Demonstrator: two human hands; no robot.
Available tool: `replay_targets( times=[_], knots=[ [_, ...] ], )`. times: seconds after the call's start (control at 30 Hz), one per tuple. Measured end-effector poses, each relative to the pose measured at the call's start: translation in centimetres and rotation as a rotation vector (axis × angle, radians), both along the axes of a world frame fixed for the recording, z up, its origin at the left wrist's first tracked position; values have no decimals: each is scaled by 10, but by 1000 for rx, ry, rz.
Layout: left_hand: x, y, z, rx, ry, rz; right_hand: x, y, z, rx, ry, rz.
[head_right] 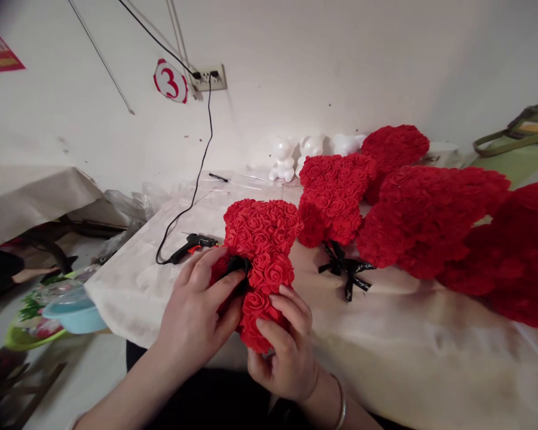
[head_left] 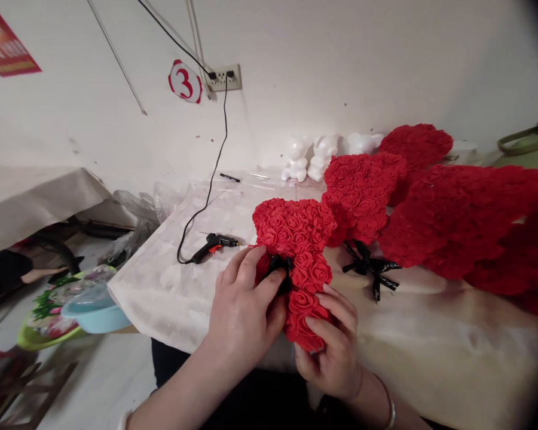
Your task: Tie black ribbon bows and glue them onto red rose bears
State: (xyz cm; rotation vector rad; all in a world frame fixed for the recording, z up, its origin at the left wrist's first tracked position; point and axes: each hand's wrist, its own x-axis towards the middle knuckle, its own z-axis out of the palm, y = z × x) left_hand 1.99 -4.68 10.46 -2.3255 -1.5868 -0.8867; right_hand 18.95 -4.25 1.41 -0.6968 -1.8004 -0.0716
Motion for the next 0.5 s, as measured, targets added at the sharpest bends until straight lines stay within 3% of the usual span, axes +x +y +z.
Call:
replay_targets(
  times=[0.3,0.5],
  knots=[
    [-9,-5,-1,18,-210,-85,3,2,-2,-5,-4,-3],
    [0,-3,0,53,42,33,2,0,1,10,-33,1]
  ],
)
